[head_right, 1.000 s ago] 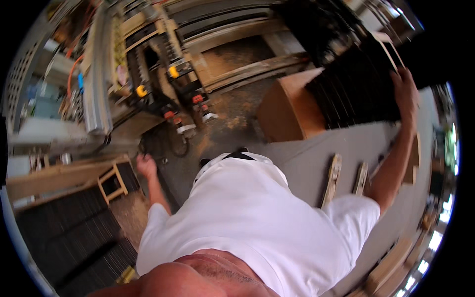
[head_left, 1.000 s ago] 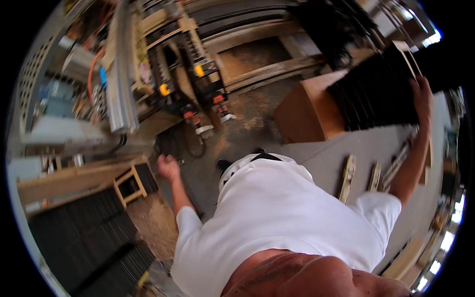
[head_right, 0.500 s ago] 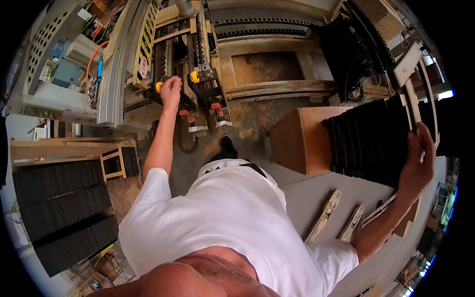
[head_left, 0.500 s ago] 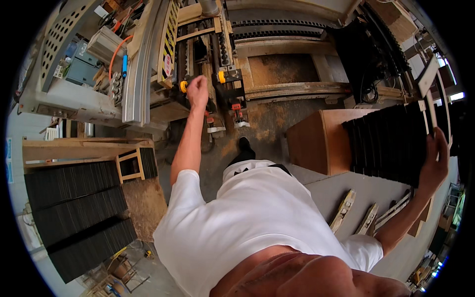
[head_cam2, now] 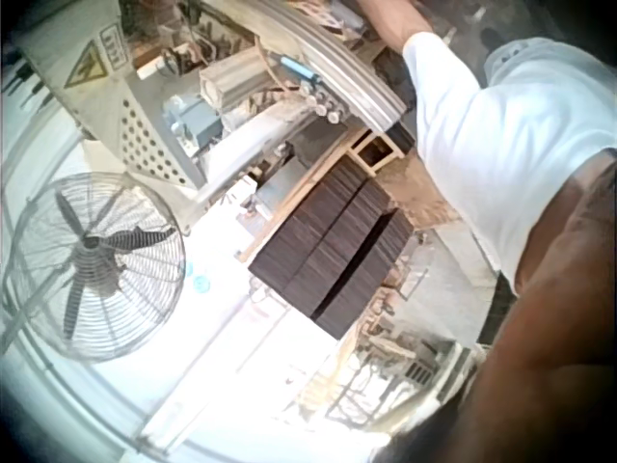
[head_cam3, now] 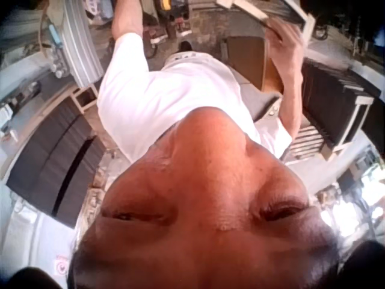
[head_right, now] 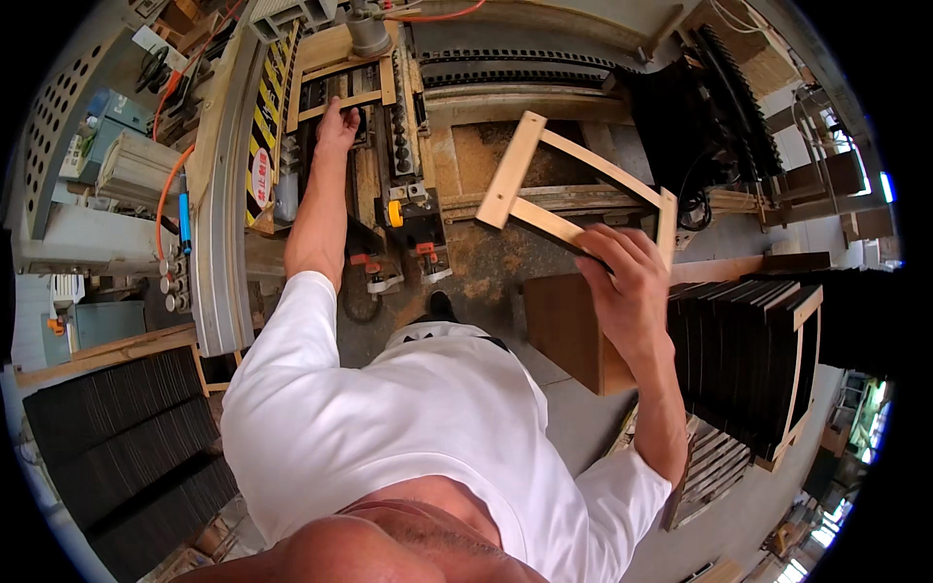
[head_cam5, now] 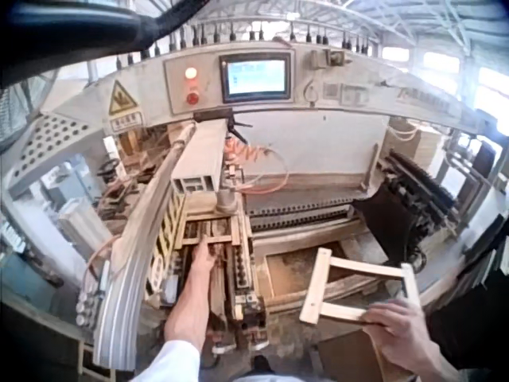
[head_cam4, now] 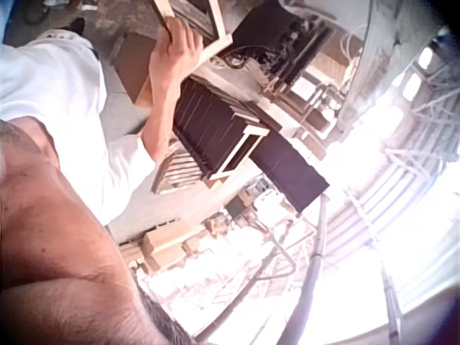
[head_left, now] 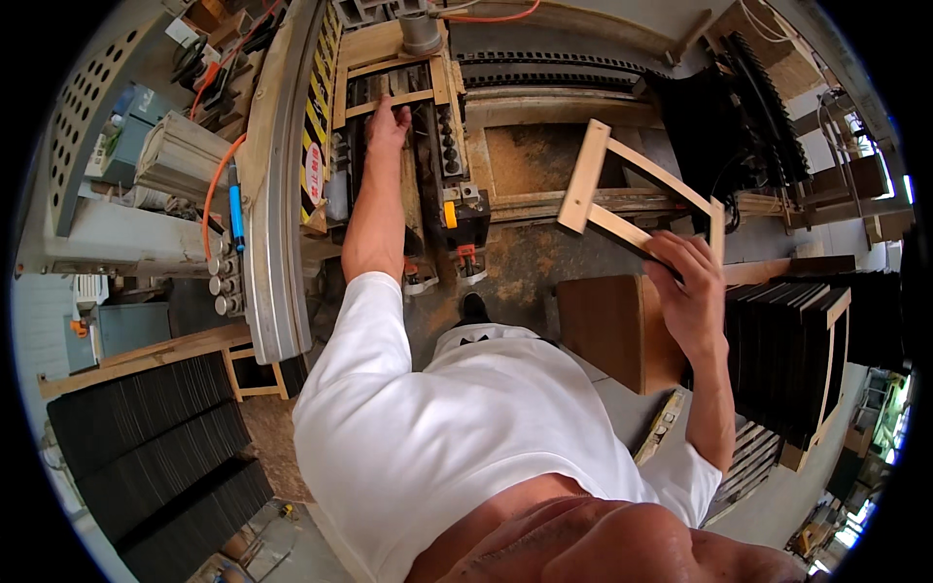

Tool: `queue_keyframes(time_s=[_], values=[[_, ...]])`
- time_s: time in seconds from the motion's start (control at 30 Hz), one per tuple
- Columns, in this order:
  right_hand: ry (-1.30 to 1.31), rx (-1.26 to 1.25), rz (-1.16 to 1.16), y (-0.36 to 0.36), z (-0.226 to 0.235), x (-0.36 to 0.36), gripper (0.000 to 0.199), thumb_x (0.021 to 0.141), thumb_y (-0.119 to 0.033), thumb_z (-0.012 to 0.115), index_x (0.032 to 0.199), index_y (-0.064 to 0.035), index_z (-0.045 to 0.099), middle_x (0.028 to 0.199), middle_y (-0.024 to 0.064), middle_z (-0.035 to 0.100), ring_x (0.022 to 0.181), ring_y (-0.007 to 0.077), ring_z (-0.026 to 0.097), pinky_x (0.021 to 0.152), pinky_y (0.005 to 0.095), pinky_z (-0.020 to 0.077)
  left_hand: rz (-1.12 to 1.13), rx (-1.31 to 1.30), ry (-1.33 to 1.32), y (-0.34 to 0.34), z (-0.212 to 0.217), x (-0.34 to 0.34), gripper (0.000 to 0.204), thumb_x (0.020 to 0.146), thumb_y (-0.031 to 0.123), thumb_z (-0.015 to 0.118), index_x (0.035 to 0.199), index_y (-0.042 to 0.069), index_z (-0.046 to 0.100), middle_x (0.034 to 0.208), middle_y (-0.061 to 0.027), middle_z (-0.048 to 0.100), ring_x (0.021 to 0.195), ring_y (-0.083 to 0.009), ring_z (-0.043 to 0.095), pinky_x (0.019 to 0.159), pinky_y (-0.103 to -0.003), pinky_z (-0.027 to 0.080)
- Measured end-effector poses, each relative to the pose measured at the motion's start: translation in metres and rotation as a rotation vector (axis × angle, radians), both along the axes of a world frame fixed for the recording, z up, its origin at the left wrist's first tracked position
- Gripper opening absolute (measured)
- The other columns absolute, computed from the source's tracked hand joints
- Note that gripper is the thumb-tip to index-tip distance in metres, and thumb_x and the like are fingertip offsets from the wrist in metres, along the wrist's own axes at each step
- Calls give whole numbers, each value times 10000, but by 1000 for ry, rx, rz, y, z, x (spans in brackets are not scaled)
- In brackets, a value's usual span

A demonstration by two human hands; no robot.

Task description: The person repeatedly picks up small wooden frames from a stack, places them onto a machine jig, and then removes them to place them on a nearby surface. The person handles the frames one at a time in a repetitive cycle.

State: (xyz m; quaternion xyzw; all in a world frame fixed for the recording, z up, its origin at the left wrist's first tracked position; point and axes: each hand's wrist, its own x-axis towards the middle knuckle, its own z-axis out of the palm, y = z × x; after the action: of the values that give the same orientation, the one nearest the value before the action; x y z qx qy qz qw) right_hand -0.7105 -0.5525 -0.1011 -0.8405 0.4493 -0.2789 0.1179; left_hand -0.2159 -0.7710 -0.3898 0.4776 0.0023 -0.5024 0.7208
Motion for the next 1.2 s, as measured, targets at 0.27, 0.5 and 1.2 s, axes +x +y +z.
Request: queue_keyframes(time_s=[0.27, 0.5, 1.2], values=[[11, -36, 277, -119, -93, 107, 197, 753, -98, 695, 949, -98, 687, 920, 47, 684, 872, 265, 599, 797, 381, 470, -93, -96, 70, 117, 8, -70, 240, 916, 271, 640, 1018, 60, 585, 817, -50, 609, 728, -175, 635, 587, -300, 564], [-29, -125, 527, -195, -176, 249, 256, 790, -160, 678, 1042, -118, 695, 1007, 64, 696, 938, 258, 606, 852, 386, 459, -82, 80, 56, 283, 51, -146, 268, 948, 284, 591, 1079, 51, 603, 867, -41, 646, 715, -130, 625, 612, -269, 538], [24, -303, 530, -279, -252, 374, 293, 817, -193, 636, 1105, -205, 687, 1053, 28, 677, 1042, 248, 589, 893, 407, 419, 317, 325, 182, 429, 21, -226, 258, 894, 327, 658, 1003, 96, 620, 868, -7, 619, 762, -139, 545, 682, -284, 437]])
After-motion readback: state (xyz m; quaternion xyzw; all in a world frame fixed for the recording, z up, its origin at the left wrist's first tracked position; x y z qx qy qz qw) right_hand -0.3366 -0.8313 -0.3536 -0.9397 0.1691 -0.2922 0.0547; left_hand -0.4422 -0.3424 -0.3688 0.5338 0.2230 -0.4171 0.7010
